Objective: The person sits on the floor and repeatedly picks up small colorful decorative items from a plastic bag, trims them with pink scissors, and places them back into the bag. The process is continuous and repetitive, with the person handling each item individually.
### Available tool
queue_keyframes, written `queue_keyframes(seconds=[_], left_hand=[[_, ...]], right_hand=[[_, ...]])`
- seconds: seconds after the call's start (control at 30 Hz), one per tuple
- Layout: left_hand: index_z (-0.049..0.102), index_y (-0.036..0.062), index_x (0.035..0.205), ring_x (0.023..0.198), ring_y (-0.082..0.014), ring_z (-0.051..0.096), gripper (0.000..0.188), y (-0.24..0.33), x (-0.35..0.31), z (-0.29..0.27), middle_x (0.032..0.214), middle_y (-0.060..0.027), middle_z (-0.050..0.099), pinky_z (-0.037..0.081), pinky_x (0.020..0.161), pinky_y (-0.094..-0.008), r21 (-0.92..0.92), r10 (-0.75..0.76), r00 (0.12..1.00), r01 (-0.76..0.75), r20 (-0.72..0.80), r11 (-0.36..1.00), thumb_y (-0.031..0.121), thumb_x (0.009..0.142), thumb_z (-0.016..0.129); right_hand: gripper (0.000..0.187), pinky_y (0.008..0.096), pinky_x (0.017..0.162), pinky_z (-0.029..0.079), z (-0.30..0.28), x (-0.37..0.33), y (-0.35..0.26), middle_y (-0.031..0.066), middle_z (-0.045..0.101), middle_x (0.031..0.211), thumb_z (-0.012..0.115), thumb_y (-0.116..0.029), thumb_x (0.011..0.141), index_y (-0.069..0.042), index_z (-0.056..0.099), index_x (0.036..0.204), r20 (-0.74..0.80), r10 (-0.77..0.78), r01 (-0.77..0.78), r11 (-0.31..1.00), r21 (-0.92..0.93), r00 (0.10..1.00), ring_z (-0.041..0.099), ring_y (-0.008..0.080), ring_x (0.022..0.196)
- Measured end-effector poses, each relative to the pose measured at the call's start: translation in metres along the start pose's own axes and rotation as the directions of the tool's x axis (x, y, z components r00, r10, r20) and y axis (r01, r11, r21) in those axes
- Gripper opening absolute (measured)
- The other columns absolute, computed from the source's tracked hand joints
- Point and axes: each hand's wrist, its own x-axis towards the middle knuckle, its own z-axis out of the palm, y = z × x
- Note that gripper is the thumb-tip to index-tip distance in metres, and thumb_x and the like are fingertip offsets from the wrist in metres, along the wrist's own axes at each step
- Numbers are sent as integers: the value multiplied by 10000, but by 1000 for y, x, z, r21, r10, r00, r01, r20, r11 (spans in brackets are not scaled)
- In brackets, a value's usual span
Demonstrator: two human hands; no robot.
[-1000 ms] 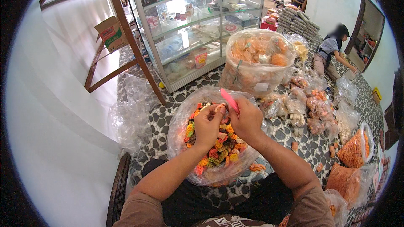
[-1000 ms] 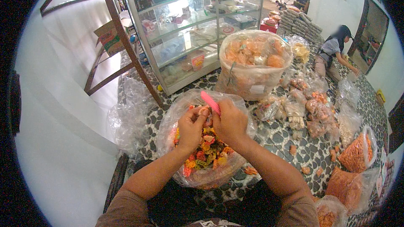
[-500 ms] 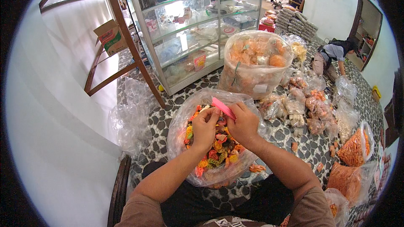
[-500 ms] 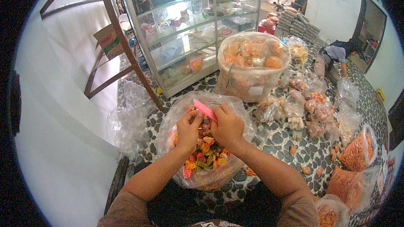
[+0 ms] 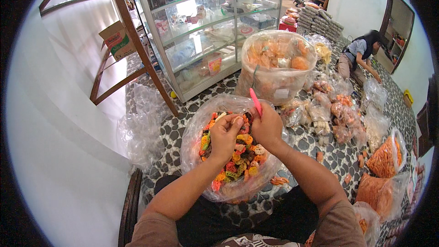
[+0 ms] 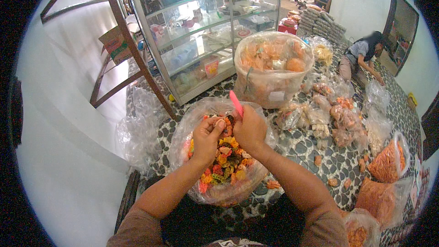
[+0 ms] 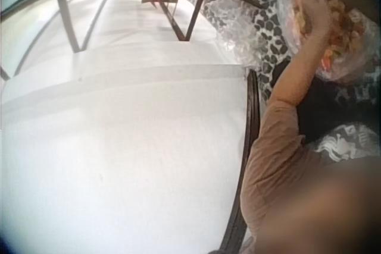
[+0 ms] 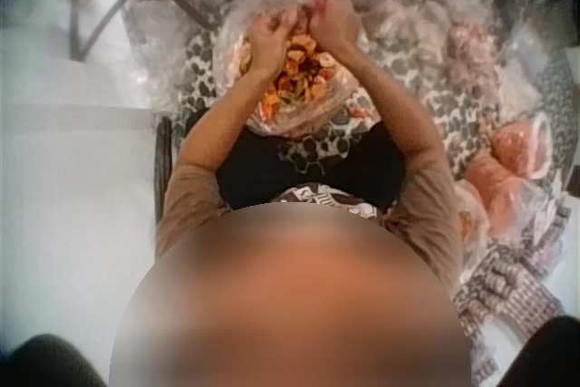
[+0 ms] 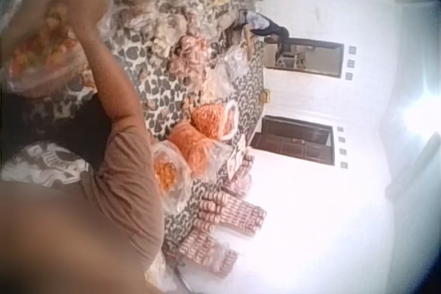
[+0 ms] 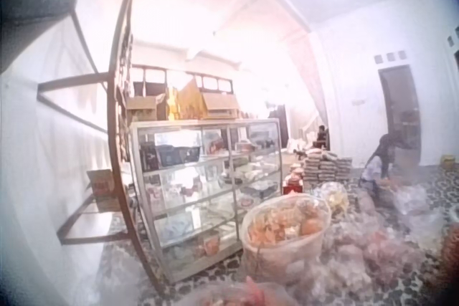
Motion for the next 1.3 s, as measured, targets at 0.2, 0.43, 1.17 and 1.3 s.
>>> queue_keyframes(seconds=[0.2, 0.43, 1.17, 1.3], left_hand=[[680, -15, 1181, 862, -101, 682, 242, 2, -1, 0, 1001, -56, 723, 594, 761, -268, -93, -139, 990, 138, 1, 986, 156, 1010, 679], [683, 23, 1149, 831, -115, 685, 244, 2, 8, -17, 982, -14, 705, 622, 768, -295, -194, -323, 946, 312, -28, 930, 230, 1020, 669], [660, -32, 1135, 739, -162, 692, 253, 15, 11, -39, 927, -88, 689, 605, 661, -304, -43, -264, 964, 263, -25, 964, 184, 1006, 683], [695, -47, 1028, 722, -128, 664, 215, 11, 13, -39, 906, -82, 703, 563, 646, -276, 219, -94, 992, 110, -83, 970, 161, 978, 716]], right_hand=[[213, 445, 669, 488, 6, 7, 10, 129, 674, 787, 652, -229, 982, -17, 649, 970, 92, 183, -200, 953, 230, 979, 645, 297, 737], [259, 360, 666, 483, 2, 11, 22, 121, 676, 784, 688, -258, 976, 0, 684, 1003, 260, 83, -185, 899, 398, 962, 636, 166, 735], [171, 264, 431, 428, -1, -1, 17, 75, 697, 767, 779, -158, 913, -7, 703, 943, 506, 315, -594, 497, 633, 803, 503, 93, 472], [171, 264, 432, 413, -2, -3, 12, 68, 690, 756, 780, -139, 902, 4, 701, 950, 565, 305, -634, 501, 590, 767, 522, 103, 491]])
